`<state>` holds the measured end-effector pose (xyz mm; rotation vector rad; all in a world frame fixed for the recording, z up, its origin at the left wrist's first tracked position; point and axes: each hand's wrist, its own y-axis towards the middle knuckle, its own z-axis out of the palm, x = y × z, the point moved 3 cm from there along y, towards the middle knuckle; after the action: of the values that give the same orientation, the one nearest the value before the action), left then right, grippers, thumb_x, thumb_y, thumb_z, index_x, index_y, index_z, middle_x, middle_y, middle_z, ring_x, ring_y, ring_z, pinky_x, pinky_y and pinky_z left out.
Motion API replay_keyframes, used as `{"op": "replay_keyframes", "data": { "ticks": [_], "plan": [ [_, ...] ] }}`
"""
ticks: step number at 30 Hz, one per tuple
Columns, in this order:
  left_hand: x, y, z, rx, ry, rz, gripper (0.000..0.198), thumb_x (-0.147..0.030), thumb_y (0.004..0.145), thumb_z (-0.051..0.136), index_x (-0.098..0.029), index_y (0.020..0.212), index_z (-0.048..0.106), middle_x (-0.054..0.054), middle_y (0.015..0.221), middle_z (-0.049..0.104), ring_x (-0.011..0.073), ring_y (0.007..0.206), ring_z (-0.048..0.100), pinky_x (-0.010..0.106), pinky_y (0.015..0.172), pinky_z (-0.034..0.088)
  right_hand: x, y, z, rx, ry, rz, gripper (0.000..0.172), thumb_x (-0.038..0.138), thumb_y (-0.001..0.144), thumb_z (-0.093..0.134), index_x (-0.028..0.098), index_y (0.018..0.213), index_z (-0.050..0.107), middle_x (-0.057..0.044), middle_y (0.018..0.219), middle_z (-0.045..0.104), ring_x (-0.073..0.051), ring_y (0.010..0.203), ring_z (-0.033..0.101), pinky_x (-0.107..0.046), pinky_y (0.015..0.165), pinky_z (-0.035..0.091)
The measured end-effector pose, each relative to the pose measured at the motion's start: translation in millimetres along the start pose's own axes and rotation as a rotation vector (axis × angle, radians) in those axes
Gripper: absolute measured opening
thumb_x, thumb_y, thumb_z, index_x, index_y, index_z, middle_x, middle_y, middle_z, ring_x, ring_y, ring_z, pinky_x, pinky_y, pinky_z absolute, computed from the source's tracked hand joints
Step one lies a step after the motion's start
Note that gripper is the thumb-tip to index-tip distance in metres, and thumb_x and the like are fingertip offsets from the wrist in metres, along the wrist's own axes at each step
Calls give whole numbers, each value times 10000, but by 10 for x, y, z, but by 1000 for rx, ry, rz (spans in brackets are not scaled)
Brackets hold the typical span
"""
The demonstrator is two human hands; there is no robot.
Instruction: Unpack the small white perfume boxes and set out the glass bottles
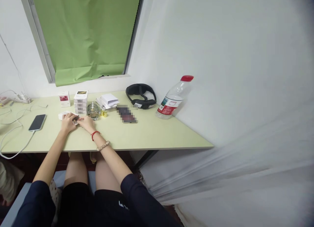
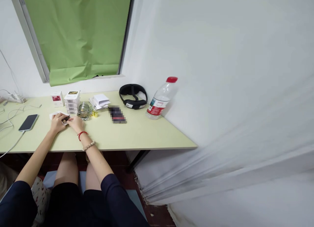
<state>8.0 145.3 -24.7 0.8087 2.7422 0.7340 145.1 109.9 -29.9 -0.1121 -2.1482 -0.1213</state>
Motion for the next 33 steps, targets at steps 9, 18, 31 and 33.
{"op": "replay_keyframes", "data": {
  "ticks": [9, 18, 31, 33],
  "plan": [
    [-8, 4, -7, 25, 14, 50, 388, -159, 705, 586, -193, 1080, 678, 81, 1044, 656, 262, 1000, 558, 406, 877, 346, -6, 16, -9, -17, -15, -21, 249, 378, 751, 745, 253, 961, 793, -22, 840, 737, -187, 880, 669, -231, 727, 457],
    [-14, 10, 18, 52, -1, 31, 432, -210, 725, 597, -199, 1152, 664, 100, 1098, 625, 284, 1045, 520, 421, 880, 335, -1, -4, -34, 0, 82, -14, 209, 310, 851, 613, 224, 928, 788, -9, 727, 710, -170, 828, 665, -222, 713, 457],
    [-35, 18, 0, 68, 3, 26, 493, -156, 682, 574, -193, 1166, 658, 102, 1091, 621, 284, 1062, 519, 430, 900, 349, -3, -33, -58, -27, -65, -49, 409, 401, 808, 656, 309, 1205, 693, -19, 1134, 704, -250, 1097, 637, -307, 876, 480],
    [-35, 18, 2, 70, 5, 27, 486, -161, 685, 573, -192, 1162, 657, 104, 1094, 619, 285, 1066, 520, 431, 900, 347, 8, -41, -58, -2, -101, -45, 423, 417, 827, 633, 321, 1237, 673, -23, 1162, 695, -252, 1122, 627, -315, 896, 471]
  ]
}}
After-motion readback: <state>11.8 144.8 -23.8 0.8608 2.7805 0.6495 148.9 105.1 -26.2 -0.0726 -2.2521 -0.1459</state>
